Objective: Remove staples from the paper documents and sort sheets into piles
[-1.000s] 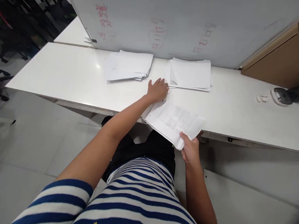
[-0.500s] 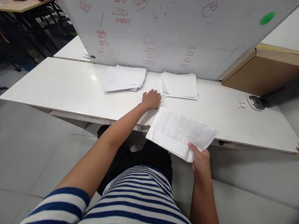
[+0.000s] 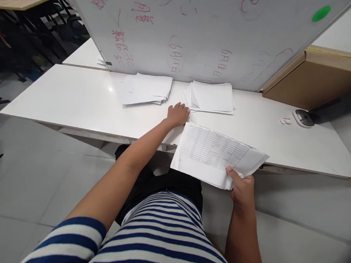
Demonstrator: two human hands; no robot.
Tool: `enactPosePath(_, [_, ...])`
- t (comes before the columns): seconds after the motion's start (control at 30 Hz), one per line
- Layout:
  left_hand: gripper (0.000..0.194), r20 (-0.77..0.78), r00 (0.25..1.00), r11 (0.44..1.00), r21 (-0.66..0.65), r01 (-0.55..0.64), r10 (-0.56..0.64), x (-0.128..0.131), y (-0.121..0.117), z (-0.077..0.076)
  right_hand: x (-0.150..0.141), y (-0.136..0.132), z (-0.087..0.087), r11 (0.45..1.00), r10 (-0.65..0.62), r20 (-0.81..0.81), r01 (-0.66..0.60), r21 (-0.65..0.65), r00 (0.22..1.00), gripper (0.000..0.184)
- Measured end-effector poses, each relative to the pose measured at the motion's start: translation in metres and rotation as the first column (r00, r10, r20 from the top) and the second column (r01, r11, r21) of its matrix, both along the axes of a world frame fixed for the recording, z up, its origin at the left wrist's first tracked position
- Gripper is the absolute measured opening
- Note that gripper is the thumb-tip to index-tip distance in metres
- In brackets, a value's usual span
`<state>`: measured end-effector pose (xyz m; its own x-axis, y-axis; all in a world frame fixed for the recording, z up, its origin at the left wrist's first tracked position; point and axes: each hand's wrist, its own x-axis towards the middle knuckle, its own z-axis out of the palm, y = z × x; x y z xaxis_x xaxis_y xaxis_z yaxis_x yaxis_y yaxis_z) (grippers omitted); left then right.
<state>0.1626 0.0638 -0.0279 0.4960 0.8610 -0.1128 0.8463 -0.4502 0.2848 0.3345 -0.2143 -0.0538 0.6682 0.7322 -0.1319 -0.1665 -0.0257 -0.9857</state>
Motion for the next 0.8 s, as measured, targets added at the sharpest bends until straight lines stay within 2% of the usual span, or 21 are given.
enactPosePath(0.1, [0.047, -0.013, 1.0, 1.0, -0.003, -0.005, 0.004, 0.001, 0.0, 0.001, 0.0, -0.002, 0.0, 1.0, -0.001, -0.005, 0.001, 0.015, 1.0, 0.039])
enactPosePath(0.23, [0.047, -0.011, 1.0, 1.0, 0.0, -0.01, 0.01, 0.002, -0.002, 0.003, 0.0, -0.002, -0.004, 1.0, 0.001, 0.001, 0.0, -0.028, 1.0, 0.038])
enactPosePath(0.67, [0.05, -0.017, 1.0, 1.0, -0.022, -0.007, 0.007, 0.002, -0.003, 0.002, -0.002, 0.005, -0.013, 0.999, 0.004, 0.014, -0.004, -0.039, 1.0, 0.049])
enactPosePath(0.73, [0.05, -0.011, 1.0, 1.0, -0.005, -0.003, 0.003, 0.001, -0.004, 0.002, 0.002, 0.011, -0.014, 1.0, 0.0, 0.051, 0.001, -0.018, 0.999, 0.053])
enactPosePath(0.8, [0.05, -0.004, 1.0, 1.0, 0.007, 0.0, 0.0, 0.001, -0.004, 0.002, 0.014, 0.028, -0.011, 0.999, -0.027, 0.121, 0.023, 0.033, 0.992, 0.057])
